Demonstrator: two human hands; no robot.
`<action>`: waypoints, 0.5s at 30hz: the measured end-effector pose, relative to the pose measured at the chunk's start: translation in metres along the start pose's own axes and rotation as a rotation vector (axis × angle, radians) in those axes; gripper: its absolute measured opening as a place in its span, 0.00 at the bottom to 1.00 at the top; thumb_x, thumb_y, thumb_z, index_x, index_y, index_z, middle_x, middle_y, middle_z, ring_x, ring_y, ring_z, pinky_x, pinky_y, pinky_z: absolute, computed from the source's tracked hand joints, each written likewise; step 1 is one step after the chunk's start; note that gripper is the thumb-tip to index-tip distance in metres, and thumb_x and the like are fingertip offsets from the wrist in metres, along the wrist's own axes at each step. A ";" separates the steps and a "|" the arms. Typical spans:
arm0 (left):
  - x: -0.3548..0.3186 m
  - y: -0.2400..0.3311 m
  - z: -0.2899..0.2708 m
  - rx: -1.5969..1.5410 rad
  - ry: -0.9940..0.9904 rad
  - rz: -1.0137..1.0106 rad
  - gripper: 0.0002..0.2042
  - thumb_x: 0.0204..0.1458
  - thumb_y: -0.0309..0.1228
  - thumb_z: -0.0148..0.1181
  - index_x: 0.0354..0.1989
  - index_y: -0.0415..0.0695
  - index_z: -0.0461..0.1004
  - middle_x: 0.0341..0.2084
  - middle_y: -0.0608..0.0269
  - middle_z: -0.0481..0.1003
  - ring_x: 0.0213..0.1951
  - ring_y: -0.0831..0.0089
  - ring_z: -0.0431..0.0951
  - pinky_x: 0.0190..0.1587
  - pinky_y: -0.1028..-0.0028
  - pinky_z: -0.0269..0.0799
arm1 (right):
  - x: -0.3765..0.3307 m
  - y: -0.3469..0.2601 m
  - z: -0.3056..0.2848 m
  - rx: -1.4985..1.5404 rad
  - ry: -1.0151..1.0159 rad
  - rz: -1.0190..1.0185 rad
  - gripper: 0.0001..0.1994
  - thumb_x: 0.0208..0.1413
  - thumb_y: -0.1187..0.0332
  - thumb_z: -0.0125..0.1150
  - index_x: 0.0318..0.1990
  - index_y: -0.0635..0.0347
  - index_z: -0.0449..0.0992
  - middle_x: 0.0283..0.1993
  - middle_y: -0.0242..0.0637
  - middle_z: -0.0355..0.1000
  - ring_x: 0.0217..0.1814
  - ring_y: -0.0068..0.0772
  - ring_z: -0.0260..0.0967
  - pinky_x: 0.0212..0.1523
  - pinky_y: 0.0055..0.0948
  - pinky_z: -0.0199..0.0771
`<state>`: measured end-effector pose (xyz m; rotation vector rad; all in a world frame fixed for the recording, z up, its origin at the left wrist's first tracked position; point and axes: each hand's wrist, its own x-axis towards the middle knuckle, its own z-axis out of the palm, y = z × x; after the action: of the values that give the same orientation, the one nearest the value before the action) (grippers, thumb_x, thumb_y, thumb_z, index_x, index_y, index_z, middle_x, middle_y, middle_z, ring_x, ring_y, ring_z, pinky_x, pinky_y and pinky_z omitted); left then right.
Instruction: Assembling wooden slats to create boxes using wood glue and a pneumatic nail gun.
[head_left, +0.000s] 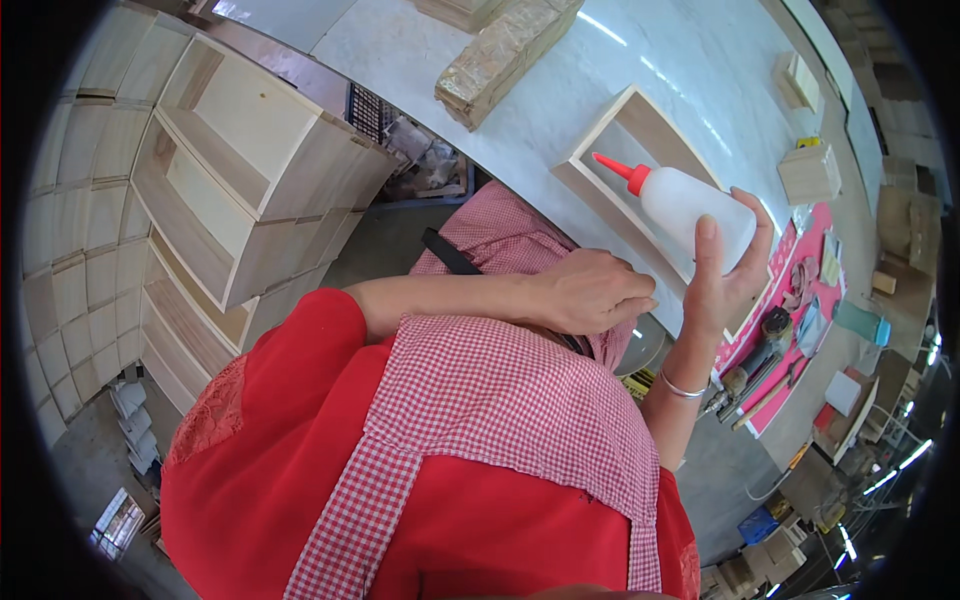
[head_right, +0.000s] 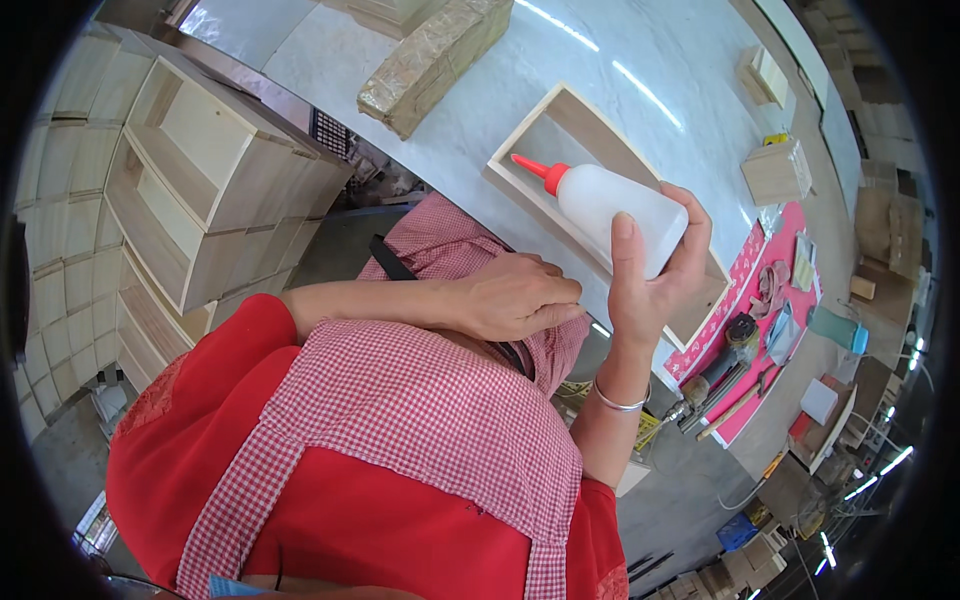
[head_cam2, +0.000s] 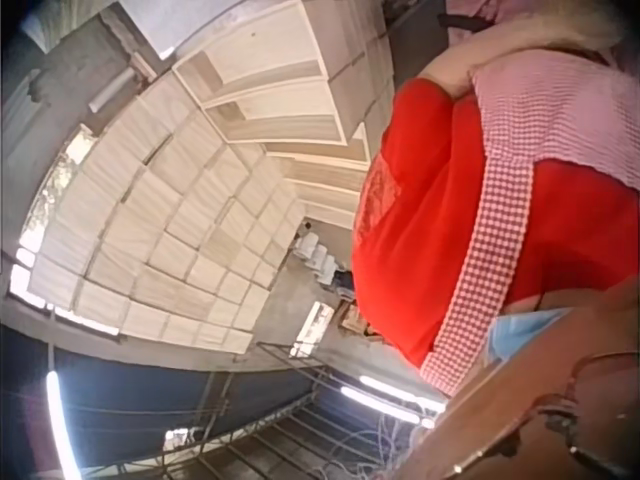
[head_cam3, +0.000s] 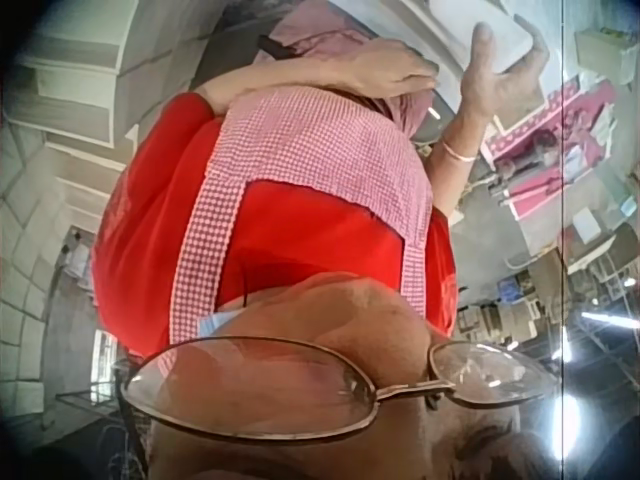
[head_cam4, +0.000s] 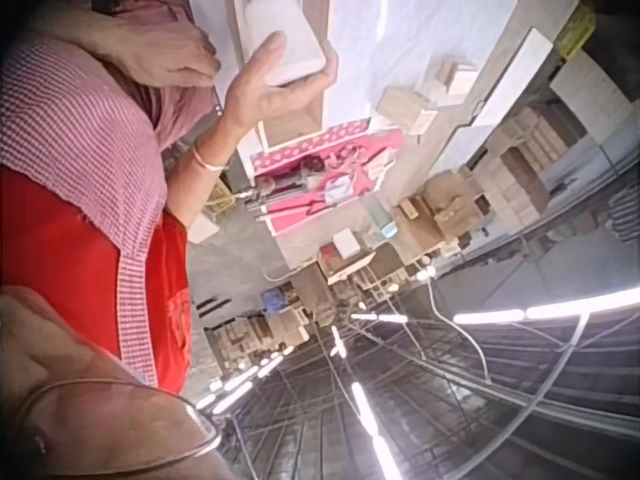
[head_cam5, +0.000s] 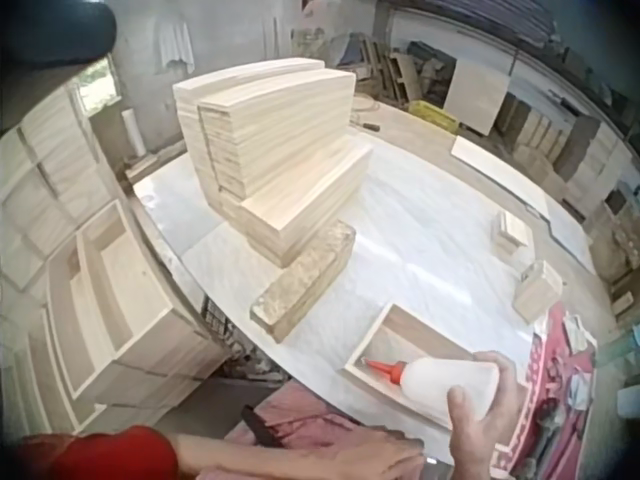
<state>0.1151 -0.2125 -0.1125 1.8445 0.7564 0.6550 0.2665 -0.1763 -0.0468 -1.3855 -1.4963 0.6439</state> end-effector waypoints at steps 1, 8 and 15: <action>0.000 -0.001 0.000 0.030 -0.018 -0.002 0.14 0.60 0.39 0.54 0.29 0.41 0.71 0.25 0.52 0.73 0.32 0.53 0.75 0.37 0.58 0.69 | 0.000 0.002 0.000 0.028 0.003 -0.015 0.23 0.56 0.63 0.65 0.55 0.64 0.70 0.48 0.38 0.71 0.48 0.30 0.71 0.48 0.27 0.72; -0.009 -0.004 -0.007 0.365 0.352 0.415 0.08 0.52 0.35 0.63 0.33 0.45 0.75 0.31 0.60 0.73 0.34 0.61 0.74 0.37 0.64 0.69 | 0.007 0.013 -0.004 0.078 0.090 -0.050 0.24 0.55 0.60 0.65 0.55 0.64 0.68 0.47 0.39 0.69 0.46 0.31 0.71 0.47 0.28 0.72; -0.028 -0.026 -0.041 0.262 1.014 0.103 0.13 0.45 0.24 0.69 0.41 0.43 0.78 0.37 0.61 0.72 0.38 0.62 0.75 0.42 0.67 0.72 | -0.004 0.023 -0.022 0.302 0.287 0.191 0.31 0.55 0.48 0.57 0.57 0.65 0.66 0.46 0.43 0.68 0.43 0.37 0.72 0.33 0.30 0.73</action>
<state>0.0616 -0.2008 -0.1250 1.7205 1.4422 1.6702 0.2952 -0.1802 -0.0590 -1.3290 -1.0036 0.7223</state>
